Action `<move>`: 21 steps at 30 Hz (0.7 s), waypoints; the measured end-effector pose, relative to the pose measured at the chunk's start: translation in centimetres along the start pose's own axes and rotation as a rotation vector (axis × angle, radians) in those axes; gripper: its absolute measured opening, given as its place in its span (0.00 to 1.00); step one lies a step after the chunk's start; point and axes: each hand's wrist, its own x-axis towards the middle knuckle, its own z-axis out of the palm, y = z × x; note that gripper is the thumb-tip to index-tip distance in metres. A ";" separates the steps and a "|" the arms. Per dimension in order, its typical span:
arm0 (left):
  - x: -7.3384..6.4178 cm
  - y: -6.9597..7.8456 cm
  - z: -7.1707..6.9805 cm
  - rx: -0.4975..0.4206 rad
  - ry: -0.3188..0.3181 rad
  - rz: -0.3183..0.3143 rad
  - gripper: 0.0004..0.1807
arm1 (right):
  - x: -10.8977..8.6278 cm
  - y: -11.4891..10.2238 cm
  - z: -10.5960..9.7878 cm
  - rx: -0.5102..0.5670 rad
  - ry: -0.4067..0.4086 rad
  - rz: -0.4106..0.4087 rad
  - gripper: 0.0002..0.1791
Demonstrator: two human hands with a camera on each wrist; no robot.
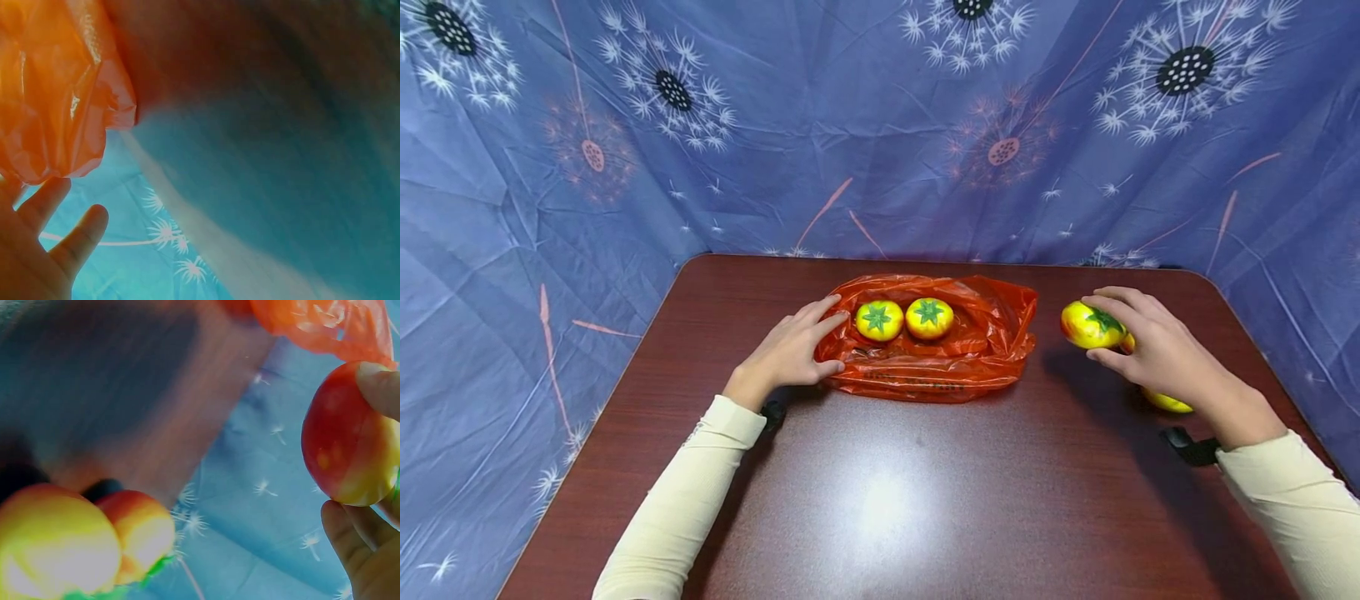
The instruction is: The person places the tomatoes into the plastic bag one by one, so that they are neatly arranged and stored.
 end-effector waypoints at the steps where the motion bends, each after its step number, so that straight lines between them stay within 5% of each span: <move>1: 0.0 0.0 0.0 0.000 0.002 0.002 0.44 | 0.2 -0.1 -0.1 -0.004 -0.002 -0.007 0.42; 13: 0.1 0.0 0.0 0.001 0.008 0.003 0.43 | 4.0 -2.2 -2.2 -0.047 -0.048 -0.147 0.39; 21: 0.2 0.1 0.1 -0.004 0.004 0.006 0.43 | 8.5 -5.8 -3.3 -0.075 -0.182 -0.181 0.38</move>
